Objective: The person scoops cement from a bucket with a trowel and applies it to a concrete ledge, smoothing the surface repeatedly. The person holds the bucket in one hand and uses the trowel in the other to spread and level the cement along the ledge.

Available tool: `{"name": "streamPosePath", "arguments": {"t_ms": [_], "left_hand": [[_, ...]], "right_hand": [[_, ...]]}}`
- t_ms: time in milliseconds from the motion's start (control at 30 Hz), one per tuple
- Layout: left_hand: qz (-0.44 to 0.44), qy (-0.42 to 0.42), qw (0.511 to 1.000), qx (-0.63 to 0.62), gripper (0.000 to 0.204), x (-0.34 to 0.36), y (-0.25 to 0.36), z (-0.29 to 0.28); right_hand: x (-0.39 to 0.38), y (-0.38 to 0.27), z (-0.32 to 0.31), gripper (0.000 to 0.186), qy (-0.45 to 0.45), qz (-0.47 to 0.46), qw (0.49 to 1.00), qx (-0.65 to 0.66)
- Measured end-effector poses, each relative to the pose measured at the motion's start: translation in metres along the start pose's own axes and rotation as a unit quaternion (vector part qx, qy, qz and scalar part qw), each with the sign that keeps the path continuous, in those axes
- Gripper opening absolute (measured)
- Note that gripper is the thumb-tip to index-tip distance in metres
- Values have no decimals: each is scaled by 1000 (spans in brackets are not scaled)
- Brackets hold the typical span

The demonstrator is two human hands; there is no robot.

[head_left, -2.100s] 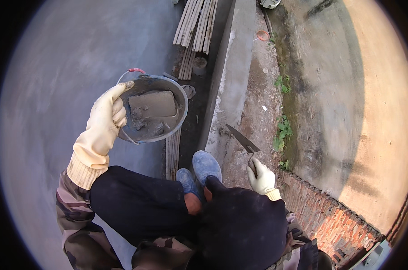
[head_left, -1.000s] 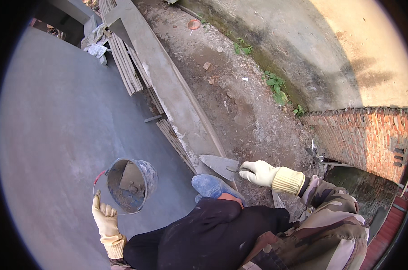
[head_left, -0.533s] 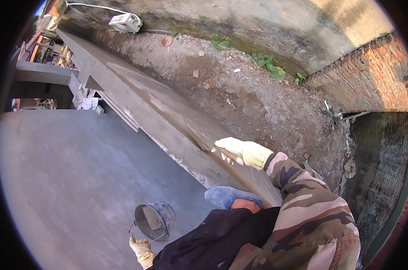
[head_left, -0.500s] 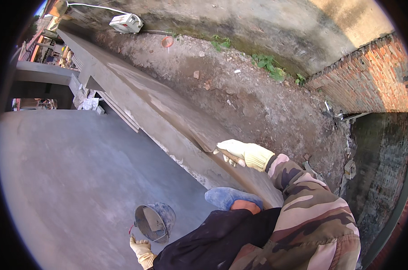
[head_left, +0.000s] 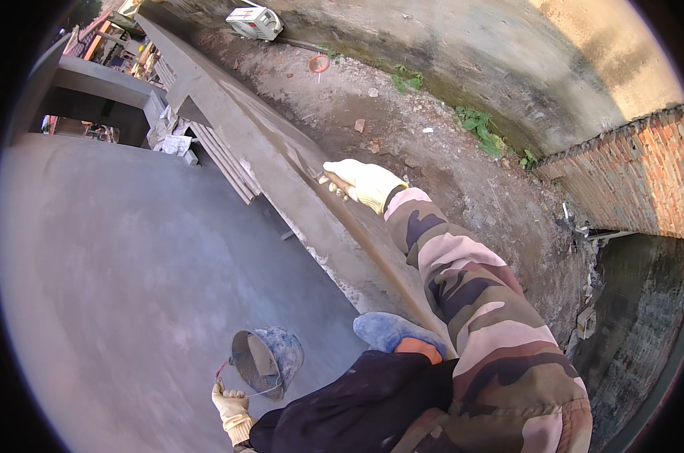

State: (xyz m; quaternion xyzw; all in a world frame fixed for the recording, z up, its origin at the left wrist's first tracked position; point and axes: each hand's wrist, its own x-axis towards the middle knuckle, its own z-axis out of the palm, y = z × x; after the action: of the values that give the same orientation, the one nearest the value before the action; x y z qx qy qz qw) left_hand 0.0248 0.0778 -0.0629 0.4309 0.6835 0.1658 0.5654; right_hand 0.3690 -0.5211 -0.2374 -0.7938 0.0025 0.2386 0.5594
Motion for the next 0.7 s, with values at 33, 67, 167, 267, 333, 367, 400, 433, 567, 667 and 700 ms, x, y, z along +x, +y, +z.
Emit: {"name": "streamPosePath", "arguments": {"t_ms": [33,67,167,267,333,367,400,433,567,667,700], "left_hand": [[-4,-5,1000,5,17,-4,1,1],[-6,-4,1000,5,17,-7,2,1],[-8,-4,1000,-2,16,-17,3,2],[-11,-17,1000,5,13,-21,0,5],[-8,-28,1000,0,13,-23,1,7],[-8,-35,999,-2,15,-23,1,7],[-8,-42,999,-1,18,-23,2,8],[-7,-53,999,4,21,-22,1,10],[-1,-64,998,17,19,-23,2,18],[-24,-78,997,-4,18,-24,2,26],[-28,-67,997,-7,20,-24,3,30]], "right_hand": [[9,-12,-6,44,2,0,1000,13],[15,-22,-11,44,-11,-18,999,34],[25,-39,-24,40,18,-87,994,-59],[30,-46,-25,38,67,-128,967,-207],[25,-47,-24,38,78,-169,955,-232],[19,-45,-23,39,53,-159,965,-201],[12,-43,-24,39,28,-139,974,-176],[6,-41,-22,40,-8,-119,979,-166],[-57,-2,-10,39,-52,-86,989,-112],[-82,27,23,37,-120,300,930,175],[-102,39,34,39,-115,315,923,190]]}}
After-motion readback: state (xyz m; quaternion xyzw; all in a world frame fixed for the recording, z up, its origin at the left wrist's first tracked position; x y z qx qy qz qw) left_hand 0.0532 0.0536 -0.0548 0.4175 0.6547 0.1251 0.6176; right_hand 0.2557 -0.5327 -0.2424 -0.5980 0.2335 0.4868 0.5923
